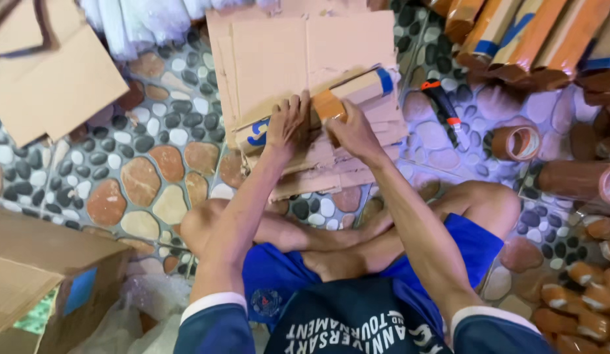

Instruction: The person sits on the floor and wraps flat cardboard pieces with orange packing tape. They repeatedly apply tape to the cardboard, fold it over, and use a utility knife to cut the tape before stacking the wrapped items.

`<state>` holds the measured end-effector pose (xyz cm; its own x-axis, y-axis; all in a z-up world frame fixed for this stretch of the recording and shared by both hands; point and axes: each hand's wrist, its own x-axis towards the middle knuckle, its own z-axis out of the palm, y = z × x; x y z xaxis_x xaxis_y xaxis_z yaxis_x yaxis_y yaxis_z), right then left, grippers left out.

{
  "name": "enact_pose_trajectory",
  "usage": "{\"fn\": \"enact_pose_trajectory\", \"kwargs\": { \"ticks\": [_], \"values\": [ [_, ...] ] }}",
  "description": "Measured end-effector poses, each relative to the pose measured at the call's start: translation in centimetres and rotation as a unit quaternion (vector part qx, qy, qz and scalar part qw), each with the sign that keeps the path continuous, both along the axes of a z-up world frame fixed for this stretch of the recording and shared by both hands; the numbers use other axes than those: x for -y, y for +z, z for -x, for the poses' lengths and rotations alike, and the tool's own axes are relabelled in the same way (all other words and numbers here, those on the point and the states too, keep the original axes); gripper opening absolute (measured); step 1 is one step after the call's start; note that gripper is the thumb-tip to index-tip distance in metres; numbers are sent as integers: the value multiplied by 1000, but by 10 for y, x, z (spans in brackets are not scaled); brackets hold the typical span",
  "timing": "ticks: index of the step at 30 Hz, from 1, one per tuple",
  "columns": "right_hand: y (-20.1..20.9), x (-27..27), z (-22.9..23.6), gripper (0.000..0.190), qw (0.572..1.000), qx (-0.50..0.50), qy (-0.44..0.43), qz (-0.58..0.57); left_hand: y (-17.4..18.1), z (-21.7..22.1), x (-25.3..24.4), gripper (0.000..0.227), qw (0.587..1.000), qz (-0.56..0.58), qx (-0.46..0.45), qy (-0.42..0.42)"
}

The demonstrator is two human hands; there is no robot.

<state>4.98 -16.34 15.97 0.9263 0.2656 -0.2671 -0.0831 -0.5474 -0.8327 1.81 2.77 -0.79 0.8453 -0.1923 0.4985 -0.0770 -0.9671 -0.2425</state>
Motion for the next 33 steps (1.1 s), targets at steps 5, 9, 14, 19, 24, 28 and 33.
{"fn": "enact_pose_trajectory", "kwargs": {
  "ticks": [5,9,14,19,24,28,33],
  "values": [
    [80,71,15,39,970,-35,195,142,145,16,-11,77,811,418,-392,115],
    [57,99,31,46,975,-90,187,81,227,97,55,51,560,682,-458,108],
    [58,88,65,39,972,-94,140,-164,175,128,57,75,353,775,-519,75],
    [21,84,99,30,987,-46,52,-145,231,74,6,67,581,601,-548,17],
    [-28,6,128,46,966,-170,-96,-171,232,48,16,84,809,233,-539,29],
    [-53,-27,126,52,978,-183,-37,-97,104,59,-25,66,955,155,-246,-61],
    [50,15,69,47,961,-122,239,62,59,69,-32,63,981,150,-68,-107]
  ]
}}
